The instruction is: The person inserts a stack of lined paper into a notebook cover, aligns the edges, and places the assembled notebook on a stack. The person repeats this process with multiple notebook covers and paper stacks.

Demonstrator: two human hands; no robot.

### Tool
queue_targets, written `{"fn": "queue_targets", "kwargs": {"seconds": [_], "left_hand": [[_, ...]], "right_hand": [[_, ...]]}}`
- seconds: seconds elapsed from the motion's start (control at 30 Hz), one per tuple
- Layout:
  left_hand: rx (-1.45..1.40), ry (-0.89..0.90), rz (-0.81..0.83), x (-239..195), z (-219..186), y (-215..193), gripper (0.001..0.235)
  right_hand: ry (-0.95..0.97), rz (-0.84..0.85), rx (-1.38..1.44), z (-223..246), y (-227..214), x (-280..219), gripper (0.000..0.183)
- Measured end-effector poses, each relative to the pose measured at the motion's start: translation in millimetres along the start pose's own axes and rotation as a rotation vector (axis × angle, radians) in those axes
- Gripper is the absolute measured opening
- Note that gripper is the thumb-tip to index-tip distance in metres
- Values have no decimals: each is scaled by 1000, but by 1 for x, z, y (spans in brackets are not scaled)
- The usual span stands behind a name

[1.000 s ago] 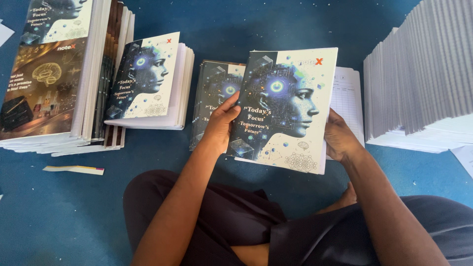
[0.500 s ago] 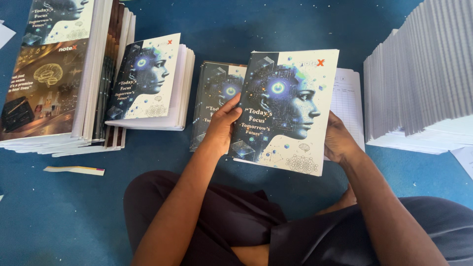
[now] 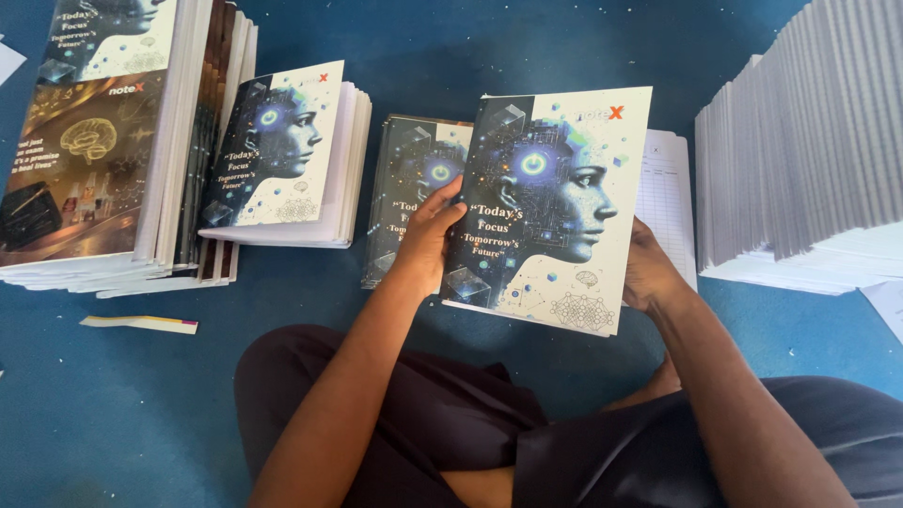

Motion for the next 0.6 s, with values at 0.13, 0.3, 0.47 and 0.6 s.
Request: {"fn": "queue_targets", "kwargs": {"seconds": [0.13,0.3,0.47,0.6], "left_hand": [[44,9,-14,2,3,2,57],[74,30,-16,1,3,4,57],[60,35,-9,-1,5,11,62],[165,50,-14,-4,3,17,70]], "right_hand": [[-5,9,-9,-3,-3,2,51],[1,-20,-21,-9,-8,3,52],[-30,-38,-100,-11,-14,7,55],[-35,-45,-347,-11,-18,7,59]]}}
Point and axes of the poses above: each hand's wrist, its own x-axis towards the middle knuckle, its own y-axis out of the palm, z = x × y, the point moved 10 cm from there along x, towards the middle knuckle, and after that the axes turned 8 degrees about -y, right-handed, at the moved point
